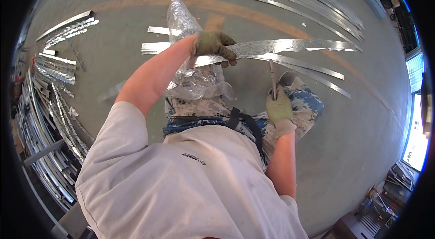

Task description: The person sits on the floor and uses tin snips to cut long silver metal strips into shorter pieces. The person repeatedly positions the snips, cuts the strip, and places the cut pieces aside on the floor.

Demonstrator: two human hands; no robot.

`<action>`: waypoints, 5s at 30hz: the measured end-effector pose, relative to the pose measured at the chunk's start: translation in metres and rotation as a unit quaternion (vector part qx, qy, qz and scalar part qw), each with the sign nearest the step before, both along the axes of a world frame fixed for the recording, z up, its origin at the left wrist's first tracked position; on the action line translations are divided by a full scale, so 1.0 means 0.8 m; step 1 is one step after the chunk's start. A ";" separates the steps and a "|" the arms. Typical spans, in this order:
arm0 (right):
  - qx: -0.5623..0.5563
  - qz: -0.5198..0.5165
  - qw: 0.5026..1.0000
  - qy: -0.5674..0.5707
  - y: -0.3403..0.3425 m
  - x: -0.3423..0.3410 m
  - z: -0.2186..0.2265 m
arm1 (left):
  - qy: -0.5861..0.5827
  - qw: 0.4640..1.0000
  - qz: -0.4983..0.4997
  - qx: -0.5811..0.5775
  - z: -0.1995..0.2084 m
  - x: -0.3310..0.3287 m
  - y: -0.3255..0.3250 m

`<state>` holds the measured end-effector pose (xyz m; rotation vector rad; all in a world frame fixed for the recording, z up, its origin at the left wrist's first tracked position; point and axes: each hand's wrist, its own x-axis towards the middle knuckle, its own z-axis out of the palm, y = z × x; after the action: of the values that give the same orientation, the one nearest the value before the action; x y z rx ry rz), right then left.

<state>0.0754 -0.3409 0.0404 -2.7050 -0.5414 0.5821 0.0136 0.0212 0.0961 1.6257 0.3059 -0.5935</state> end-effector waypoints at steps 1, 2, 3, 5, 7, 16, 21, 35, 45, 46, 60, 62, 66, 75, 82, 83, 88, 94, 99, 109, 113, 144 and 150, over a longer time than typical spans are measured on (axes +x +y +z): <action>0.045 -0.011 0.997 0.061 -0.004 -0.006 -0.011 | -0.003 1.000 0.005 -0.011 -0.009 0.002 0.003; 0.088 -0.023 0.988 0.122 -0.002 -0.016 -0.010 | -0.006 1.000 0.010 -0.024 -0.010 0.005 0.003; 0.120 -0.025 0.978 0.167 0.003 -0.024 -0.011 | -0.005 1.000 -0.018 -0.001 -0.007 0.009 0.006; 0.169 -0.020 0.955 0.241 0.023 -0.041 0.008 | 0.002 1.000 -0.010 -0.013 -0.007 0.019 0.004; 0.183 -0.002 0.946 0.267 0.033 -0.047 0.014 | -0.001 1.000 -0.025 0.000 -0.004 0.036 0.001; 0.158 0.026 0.956 0.245 0.051 -0.037 0.008 | -0.060 0.998 -0.012 -0.010 -0.039 0.053 0.003; 0.172 0.036 0.950 0.258 0.062 -0.036 0.015 | -0.087 0.996 0.012 -0.033 -0.045 0.050 0.002; 0.147 0.033 0.960 0.237 0.063 -0.040 0.020 | -0.034 0.998 0.047 -0.026 -0.025 0.046 -0.008; 0.103 0.023 0.976 0.189 0.069 -0.046 0.021 | -0.031 0.999 0.037 -0.010 -0.034 0.048 -0.006; 0.101 0.021 0.977 0.187 0.070 -0.046 0.021 | -0.031 0.999 0.032 -0.019 -0.043 0.050 -0.004; 0.168 -0.013 0.949 0.265 0.069 -0.033 0.023 | -0.024 0.997 0.068 -0.042 -0.046 0.049 0.001; 0.174 -0.016 0.938 0.298 0.064 -0.027 0.010 | -0.013 0.997 0.076 -0.032 -0.038 0.049 -0.002; 0.182 -0.014 0.925 0.334 0.058 -0.020 -0.002 | -0.002 0.995 0.082 -0.055 -0.046 0.047 0.000; 0.183 -0.002 0.938 0.294 0.064 -0.017 0.021 | -0.009 0.996 0.073 -0.052 -0.040 0.052 0.001; 0.166 0.027 0.949 0.265 0.066 -0.019 0.032 | 0.018 0.997 -0.018 -0.080 -0.023 0.081 -0.013; 0.158 0.030 0.953 0.257 0.062 -0.022 0.027 | 0.019 0.994 -0.017 -0.110 -0.025 0.083 -0.017; 0.129 0.037 0.963 0.233 0.056 -0.034 0.023 | 0.007 0.990 0.020 -0.143 -0.024 0.077 -0.025; 0.133 0.043 0.966 0.216 0.057 -0.040 0.028 | -0.016 0.992 0.003 -0.127 -0.015 0.078 -0.025; 0.140 0.043 0.967 0.208 0.062 -0.045 0.037 | -0.017 0.994 0.017 -0.106 -0.011 0.074 -0.025; 0.129 0.039 0.969 0.207 0.062 -0.032 0.031 | -0.025 0.988 0.043 -0.147 -0.026 0.073 -0.017; 0.141 0.031 0.964 0.225 0.062 -0.029 0.032 | -0.011 0.985 0.066 -0.160 -0.016 0.070 -0.021; 0.307 -0.090 0.604 0.730 0.052 0.027 -0.001 | 0.023 0.989 0.057 -0.136 -0.047 0.085 -0.019; 0.300 -0.094 0.645 0.696 0.043 0.005 0.013 | -0.033 0.999 -0.013 0.031 -0.028 0.066 -0.017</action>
<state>0.0794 -0.3064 0.0504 -1.0443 0.0414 1.7094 0.0664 0.0075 0.0735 1.7070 0.2575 -0.5526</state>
